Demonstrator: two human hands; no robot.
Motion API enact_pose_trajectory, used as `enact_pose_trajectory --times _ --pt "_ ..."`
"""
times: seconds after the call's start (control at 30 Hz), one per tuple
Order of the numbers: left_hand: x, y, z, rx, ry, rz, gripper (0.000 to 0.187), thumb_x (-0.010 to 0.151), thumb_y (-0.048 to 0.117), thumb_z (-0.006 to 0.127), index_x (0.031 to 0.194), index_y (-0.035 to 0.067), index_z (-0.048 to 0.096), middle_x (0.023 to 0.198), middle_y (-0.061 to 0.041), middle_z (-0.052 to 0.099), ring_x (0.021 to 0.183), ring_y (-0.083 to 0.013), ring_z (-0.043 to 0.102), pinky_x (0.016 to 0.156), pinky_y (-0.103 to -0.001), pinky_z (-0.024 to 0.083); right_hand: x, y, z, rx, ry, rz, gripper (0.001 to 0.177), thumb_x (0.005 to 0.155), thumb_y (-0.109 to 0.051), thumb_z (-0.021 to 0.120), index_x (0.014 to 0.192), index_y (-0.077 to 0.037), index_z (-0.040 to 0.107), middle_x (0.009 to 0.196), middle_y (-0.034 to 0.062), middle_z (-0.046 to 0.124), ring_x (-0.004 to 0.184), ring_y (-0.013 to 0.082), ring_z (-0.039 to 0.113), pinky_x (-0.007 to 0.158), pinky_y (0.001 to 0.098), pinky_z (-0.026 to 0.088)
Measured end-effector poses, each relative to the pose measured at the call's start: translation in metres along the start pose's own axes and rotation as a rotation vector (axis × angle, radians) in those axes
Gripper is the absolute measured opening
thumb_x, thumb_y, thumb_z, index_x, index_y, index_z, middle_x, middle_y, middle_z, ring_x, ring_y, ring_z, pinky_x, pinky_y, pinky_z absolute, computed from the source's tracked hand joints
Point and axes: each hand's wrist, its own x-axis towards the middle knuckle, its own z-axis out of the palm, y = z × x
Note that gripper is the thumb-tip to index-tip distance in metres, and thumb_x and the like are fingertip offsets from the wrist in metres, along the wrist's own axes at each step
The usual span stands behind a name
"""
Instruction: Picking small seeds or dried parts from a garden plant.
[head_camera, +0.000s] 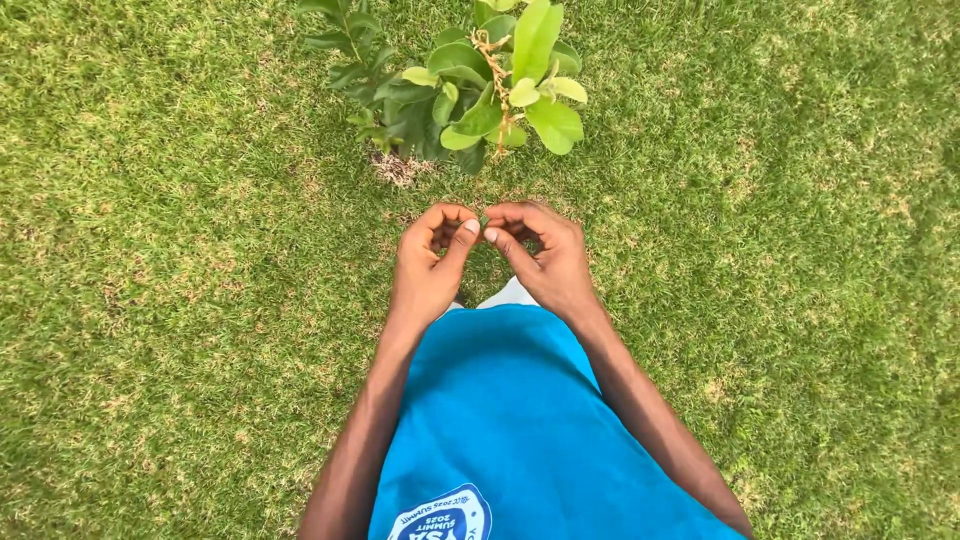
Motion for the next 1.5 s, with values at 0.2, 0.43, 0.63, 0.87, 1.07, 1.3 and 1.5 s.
enact_pose_trajectory --times 0.2,0.43,0.63,0.87,1.07,1.3,1.5 --pt "-0.002 0.0 -0.002 0.003 0.036 0.017 0.01 0.103 0.009 0.063 0.106 0.001 0.068 0.091 0.001 0.067 0.082 -0.0059 0.059 0.077 -0.024 0.051 0.004 -0.013 0.002 -0.137 -0.032 -0.034 0.022 0.094 -0.006 0.075 0.116 -0.005 0.073 0.1 0.0061 0.074 0.09 0.0133 0.072 0.075 0.0278 0.058" --pt "-0.005 0.0 -0.002 0.006 0.036 0.01 0.01 0.102 0.009 0.063 0.105 0.001 0.068 0.09 0.001 0.068 0.081 -0.0055 0.06 0.076 -0.024 0.052 0.003 -0.01 0.001 -0.165 -0.056 -0.106 0.02 0.096 -0.007 0.073 0.116 -0.004 0.073 0.1 0.0068 0.073 0.089 0.0152 0.071 0.076 0.0295 0.058" --pt "-0.008 0.004 0.0 0.06 0.017 -0.006 0.01 0.101 0.009 0.064 0.102 0.001 0.069 0.087 0.0 0.068 0.079 -0.006 0.06 0.074 -0.024 0.051 0.0 -0.007 -0.001 -0.159 -0.069 -0.085 0.02 0.098 -0.011 0.073 0.117 -0.004 0.074 0.097 0.0073 0.074 0.087 0.0159 0.071 0.077 0.03 0.056" --pt "-0.012 0.004 0.002 0.023 -0.003 0.007 0.01 0.101 0.009 0.062 0.097 0.001 0.065 0.084 0.001 0.065 0.078 -0.0053 0.057 0.07 -0.023 0.048 -0.007 0.005 -0.005 0.061 -0.12 0.076 0.021 0.099 -0.014 0.071 0.117 -0.004 0.073 0.102 0.0042 0.075 0.092 0.0107 0.068 0.08 0.0275 0.056" --pt "-0.016 0.014 0.005 0.125 0.019 0.026 0.012 0.101 0.013 0.063 0.096 0.002 0.064 0.082 0.001 0.066 0.077 -0.0058 0.06 0.065 -0.024 0.048 -0.005 0.001 -0.007 0.025 -0.167 0.094 0.013 0.1 -0.012 0.068 0.11 -0.003 0.069 0.098 0.0025 0.073 0.088 0.0097 0.066 0.077 0.0271 0.055" --pt "-0.019 0.019 0.004 0.207 0.049 0.025 0.014 0.1 0.015 0.062 0.096 0.002 0.064 0.08 0.001 0.067 0.075 -0.0062 0.062 0.061 -0.025 0.048 0.003 -0.019 -0.004 -0.232 -0.199 -0.03 0.01 0.098 -0.012 0.068 0.104 -0.004 0.067 0.088 0.0045 0.068 0.078 0.0135 0.064 0.064 0.0306 0.05" --pt "-0.02 -0.007 -0.003 0.02 0.053 0.08 0.011 0.104 0.012 0.06 0.1 0.002 0.063 0.084 0.003 0.062 0.076 -0.0035 0.055 0.065 -0.023 0.045 0.007 -0.015 -0.002 -0.125 -0.228 -0.041 0.01 0.1 -0.013 0.064 0.104 -0.003 0.064 0.09 0.0031 0.07 0.081 0.0127 0.066 0.072 0.0301 0.054"
